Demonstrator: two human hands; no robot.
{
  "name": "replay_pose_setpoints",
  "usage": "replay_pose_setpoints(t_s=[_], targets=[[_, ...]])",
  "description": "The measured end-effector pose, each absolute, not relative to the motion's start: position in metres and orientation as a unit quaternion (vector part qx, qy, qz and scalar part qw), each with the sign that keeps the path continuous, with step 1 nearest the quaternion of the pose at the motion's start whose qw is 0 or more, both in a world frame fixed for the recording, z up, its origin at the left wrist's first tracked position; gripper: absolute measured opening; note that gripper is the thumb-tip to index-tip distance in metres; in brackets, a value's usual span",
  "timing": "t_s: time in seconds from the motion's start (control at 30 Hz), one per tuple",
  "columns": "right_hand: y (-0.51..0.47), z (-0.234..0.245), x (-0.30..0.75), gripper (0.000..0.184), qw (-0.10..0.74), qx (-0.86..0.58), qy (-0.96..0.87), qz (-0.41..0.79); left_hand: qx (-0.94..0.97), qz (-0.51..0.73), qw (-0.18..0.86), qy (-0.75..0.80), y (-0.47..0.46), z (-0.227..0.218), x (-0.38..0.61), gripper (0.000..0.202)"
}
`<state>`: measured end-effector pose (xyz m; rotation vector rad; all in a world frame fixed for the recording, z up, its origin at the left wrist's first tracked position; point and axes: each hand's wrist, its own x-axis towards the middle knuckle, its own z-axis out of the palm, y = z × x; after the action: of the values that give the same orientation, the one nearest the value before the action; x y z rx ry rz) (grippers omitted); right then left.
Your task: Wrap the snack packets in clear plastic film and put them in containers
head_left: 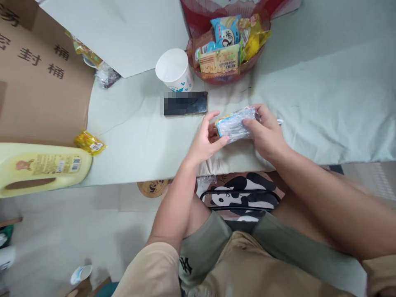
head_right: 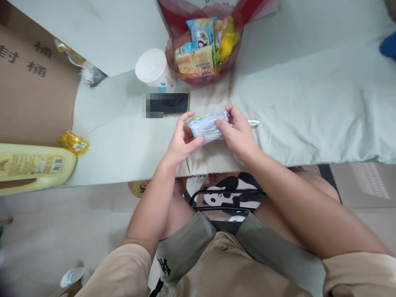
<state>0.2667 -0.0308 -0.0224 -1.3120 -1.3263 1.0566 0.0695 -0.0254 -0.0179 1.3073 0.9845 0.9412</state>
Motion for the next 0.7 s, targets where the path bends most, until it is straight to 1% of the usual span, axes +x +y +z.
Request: replay_pose_setpoints(t_s=[0.13,0.27,0.33,0.4,0.5,0.57,0.6,0.7], targets=[[-0.032,-0.016,0.266,0.028,0.457,-0.509,-0.536,0.495,0.516,0.439,0.578,0.455,-0.027,-0.016,0.071,0.073],[-0.036,-0.009,0.262,0.030,0.449,-0.494,-0.545,0.507,0.472,0.491,0.565,0.466,-0.025,-0.016,0.074,0.066],[-0.037,-0.012,0.258,0.033,0.462,-0.499,-0.541,0.495,0.485,0.485,0.572,0.451,-0.026,-0.019,0.078,0.072],[-0.038,-0.015,0.257,0.037,0.468,-0.505,-0.542,0.482,0.513,0.468,0.572,0.437,-0.027,-0.023,0.080,0.081],[-0.038,-0.016,0.261,0.036,0.454,-0.514,-0.559,0.466,0.531,0.484,0.538,0.440,-0.025,-0.029,0.078,0.094],[-0.036,-0.013,0.269,0.032,0.440,-0.543,-0.580,0.420,0.529,0.520,0.492,0.456,-0.021,-0.032,0.071,0.101],[-0.034,-0.011,0.275,0.030,0.429,-0.564,-0.596,0.377,0.526,0.538,0.466,0.465,-0.019,-0.033,0.066,0.103],[-0.028,-0.009,0.292,0.026,0.361,-0.617,-0.670,0.200,0.517,0.575,0.397,0.494,-0.012,-0.035,0.052,0.107]])
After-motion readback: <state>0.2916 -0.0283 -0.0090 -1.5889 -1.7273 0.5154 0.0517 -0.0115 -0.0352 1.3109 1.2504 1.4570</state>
